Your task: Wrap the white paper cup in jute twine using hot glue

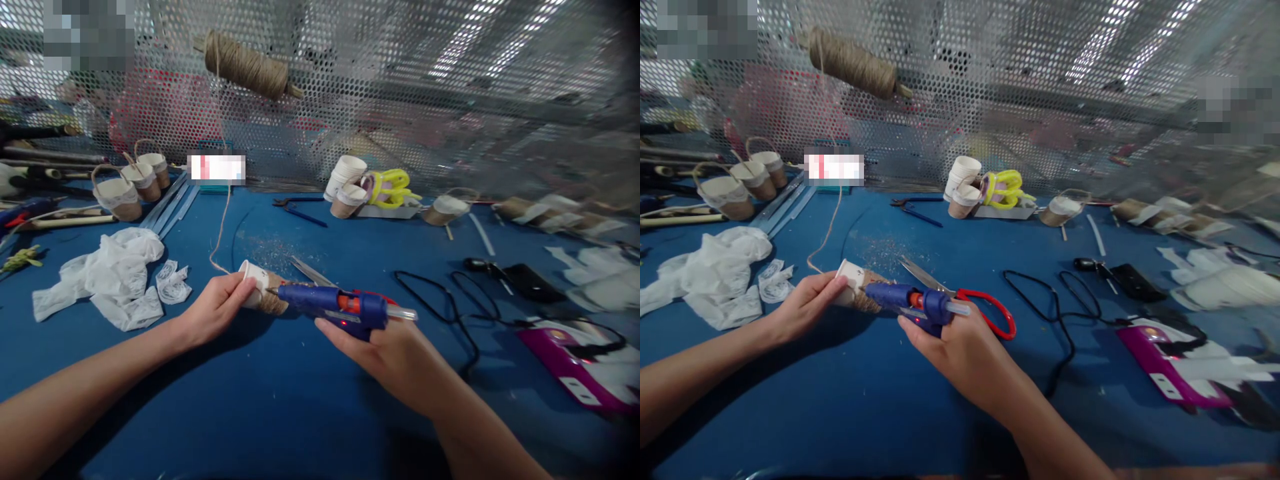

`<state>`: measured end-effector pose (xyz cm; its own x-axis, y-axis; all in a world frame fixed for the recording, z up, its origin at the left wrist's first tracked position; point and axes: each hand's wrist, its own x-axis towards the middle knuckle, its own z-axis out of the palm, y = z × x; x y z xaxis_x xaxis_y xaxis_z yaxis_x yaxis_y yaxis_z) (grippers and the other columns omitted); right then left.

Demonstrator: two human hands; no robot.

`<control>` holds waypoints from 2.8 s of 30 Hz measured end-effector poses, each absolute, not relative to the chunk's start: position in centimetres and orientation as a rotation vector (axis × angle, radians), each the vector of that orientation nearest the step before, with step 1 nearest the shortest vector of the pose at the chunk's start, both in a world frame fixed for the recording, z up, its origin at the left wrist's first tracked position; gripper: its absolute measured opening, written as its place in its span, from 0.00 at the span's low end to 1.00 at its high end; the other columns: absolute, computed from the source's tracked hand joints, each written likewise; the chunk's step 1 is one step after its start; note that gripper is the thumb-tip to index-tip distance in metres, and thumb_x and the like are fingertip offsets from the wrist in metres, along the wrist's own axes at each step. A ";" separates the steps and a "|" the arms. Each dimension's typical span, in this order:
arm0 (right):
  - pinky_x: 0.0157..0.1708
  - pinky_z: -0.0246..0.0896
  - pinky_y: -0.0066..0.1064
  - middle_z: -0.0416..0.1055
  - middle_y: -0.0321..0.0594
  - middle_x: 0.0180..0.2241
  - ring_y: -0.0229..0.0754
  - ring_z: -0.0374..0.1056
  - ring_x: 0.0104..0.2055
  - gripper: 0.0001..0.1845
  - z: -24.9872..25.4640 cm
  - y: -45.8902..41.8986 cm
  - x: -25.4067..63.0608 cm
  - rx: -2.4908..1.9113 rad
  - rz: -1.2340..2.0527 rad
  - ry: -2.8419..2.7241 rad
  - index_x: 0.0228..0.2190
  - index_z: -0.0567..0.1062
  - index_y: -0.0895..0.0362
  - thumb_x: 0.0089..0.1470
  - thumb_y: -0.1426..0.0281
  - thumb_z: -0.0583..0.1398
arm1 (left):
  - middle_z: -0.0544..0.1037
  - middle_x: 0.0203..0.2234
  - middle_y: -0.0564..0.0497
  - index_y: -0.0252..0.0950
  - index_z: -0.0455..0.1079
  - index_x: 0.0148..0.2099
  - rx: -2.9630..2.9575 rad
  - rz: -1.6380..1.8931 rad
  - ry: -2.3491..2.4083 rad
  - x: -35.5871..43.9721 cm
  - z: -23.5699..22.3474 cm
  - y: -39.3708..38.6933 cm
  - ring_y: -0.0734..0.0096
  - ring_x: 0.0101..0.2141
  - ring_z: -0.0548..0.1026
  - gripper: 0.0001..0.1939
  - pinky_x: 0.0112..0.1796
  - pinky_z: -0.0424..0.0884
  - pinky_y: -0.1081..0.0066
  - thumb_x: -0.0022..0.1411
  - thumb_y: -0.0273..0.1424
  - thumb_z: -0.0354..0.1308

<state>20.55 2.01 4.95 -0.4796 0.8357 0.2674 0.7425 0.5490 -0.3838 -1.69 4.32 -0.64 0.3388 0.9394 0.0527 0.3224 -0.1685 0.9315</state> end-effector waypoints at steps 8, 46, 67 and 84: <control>0.16 0.55 0.25 0.57 0.30 0.12 0.32 0.54 0.14 0.18 5.3 2.0 21.2 -1.316 0.454 -2.318 0.13 0.60 0.55 0.50 0.64 0.53 | 0.72 0.28 0.47 0.30 0.68 0.37 2.119 0.945 0.931 -2.0 0.1 4.4 0.72 0.26 0.68 0.17 0.37 0.67 0.69 0.63 0.29 0.38; 0.20 0.59 0.28 0.64 0.34 0.15 0.36 0.60 0.18 0.14 5.6 2.6 21.8 -1.596 0.758 -2.132 0.19 0.67 0.55 0.46 0.58 0.56 | 0.70 0.26 0.47 0.32 0.62 0.35 2.516 1.062 0.681 -2.3 -0.1 4.4 0.69 0.32 0.70 0.10 0.49 0.62 0.60 0.61 0.23 0.40; 0.20 0.58 0.25 0.67 0.35 0.21 0.31 0.61 0.20 0.13 3.5 9.7 23.5 -1.674 0.990 -1.509 0.26 0.68 0.59 0.44 0.61 0.60 | 0.69 0.24 0.50 0.31 0.63 0.29 2.018 0.935 1.071 -1.8 -0.9 4.2 0.73 0.27 0.68 0.17 0.31 0.65 0.73 0.63 0.32 0.39; 0.40 0.59 0.39 0.70 0.43 0.29 0.46 0.65 0.39 0.10 3.3 11.5 20.5 -1.483 0.476 -2.077 0.21 0.70 0.55 0.47 0.63 0.58 | 0.67 0.24 0.50 0.31 0.63 0.29 2.060 0.866 1.021 -1.3 -0.5 3.9 0.75 0.24 0.63 0.17 0.27 0.63 0.73 0.63 0.31 0.38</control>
